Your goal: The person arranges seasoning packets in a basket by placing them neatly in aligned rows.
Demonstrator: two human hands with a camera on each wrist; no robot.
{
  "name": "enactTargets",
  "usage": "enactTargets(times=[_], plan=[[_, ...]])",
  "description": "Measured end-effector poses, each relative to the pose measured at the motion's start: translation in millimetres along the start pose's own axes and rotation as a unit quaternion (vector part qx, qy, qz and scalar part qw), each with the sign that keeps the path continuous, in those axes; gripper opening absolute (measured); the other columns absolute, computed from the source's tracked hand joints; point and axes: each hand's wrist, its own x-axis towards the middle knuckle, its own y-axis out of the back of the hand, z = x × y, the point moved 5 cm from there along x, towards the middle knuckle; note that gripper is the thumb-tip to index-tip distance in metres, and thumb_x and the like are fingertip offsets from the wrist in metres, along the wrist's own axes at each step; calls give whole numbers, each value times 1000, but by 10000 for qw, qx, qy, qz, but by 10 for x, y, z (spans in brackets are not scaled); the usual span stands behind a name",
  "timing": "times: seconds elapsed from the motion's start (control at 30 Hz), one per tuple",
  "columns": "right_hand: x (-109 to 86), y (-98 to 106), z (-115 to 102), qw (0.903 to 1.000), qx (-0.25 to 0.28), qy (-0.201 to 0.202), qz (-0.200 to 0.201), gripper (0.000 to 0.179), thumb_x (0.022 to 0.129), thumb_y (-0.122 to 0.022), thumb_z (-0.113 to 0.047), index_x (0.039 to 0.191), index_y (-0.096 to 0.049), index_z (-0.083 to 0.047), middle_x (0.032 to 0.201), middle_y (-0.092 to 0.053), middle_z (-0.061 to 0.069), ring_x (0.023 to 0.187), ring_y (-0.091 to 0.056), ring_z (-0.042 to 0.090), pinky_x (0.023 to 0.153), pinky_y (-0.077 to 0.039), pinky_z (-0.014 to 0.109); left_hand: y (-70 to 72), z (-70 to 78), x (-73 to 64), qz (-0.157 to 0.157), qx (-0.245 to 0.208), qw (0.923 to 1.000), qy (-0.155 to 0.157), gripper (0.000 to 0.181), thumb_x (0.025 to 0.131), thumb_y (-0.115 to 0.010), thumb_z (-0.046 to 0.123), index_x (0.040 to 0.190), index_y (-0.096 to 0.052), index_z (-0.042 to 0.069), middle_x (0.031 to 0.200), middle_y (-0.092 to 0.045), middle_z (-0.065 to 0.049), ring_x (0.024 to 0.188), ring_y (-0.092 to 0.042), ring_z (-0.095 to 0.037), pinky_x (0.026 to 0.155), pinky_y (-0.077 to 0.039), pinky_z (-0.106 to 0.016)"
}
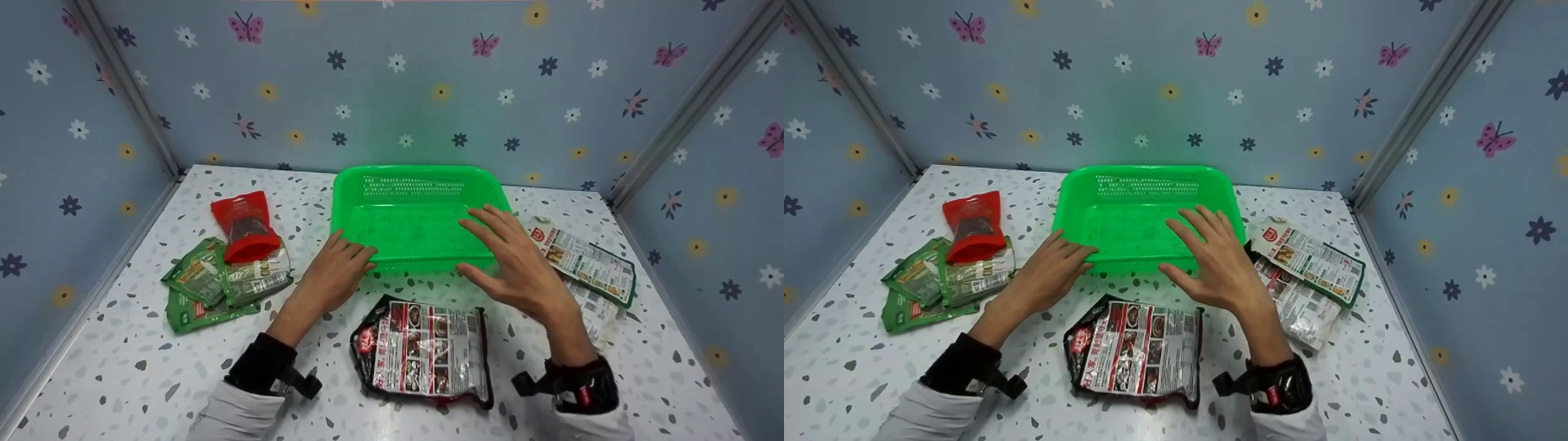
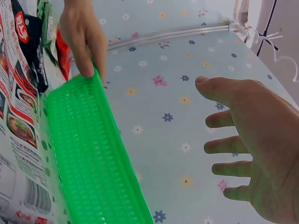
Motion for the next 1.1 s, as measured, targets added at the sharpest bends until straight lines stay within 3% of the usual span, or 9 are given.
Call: enactTargets(times=[0.13,0.27,0.57,0.73,1.1], plan=[[-46,95,158,9995,56,-296,91,76,103,-83,-37,169,-53,-15,178,-49,15,169,-38,44,139,-27,68,-21,12,6,318,67,9993,-189,23,115,-65,25,127,-73,8,116,-81,-13,108,-72,-34,117,-52,-50],[-117,197,348,9976,115,-660,154,74,104,-82,-33,168,-53,-13,177,-49,16,169,-38,44,138,-27,70,-30,12,10,511,73,9984,-223,17,113,-69,23,117,-73,7,109,-80,-12,96,-64,-31,102,-51,-47],[-378,400,836,9881,125,-1529,62,69,109,-77,-30,169,-50,-11,178,-43,22,167,-36,49,132,-30,78,-20,29,12,558,18,9982,-208,16,113,-69,22,117,-72,7,108,-79,-12,96,-61,-32,100,-50,-48],[-523,472,1117,9785,179,-2046,-199,70,110,-74,-33,170,-47,-9,179,-38,28,167,-32,56,130,-27,83,-8,34,25,681,120,9973,-258,14,112,-71,21,117,-73,8,107,-79,-11,96,-62,-32,99,-50,-47],[-702,172,1617,9535,300,-2835,-981,77,114,-67,-45,173,-40,-5,180,-35,31,167,-30,58,133,-24,79,-45,16,29,260,-18,9997,-27,21,116,-63,25,119,-70,6,113,-78,-14,102,-65,-33,105,-50,-49]])
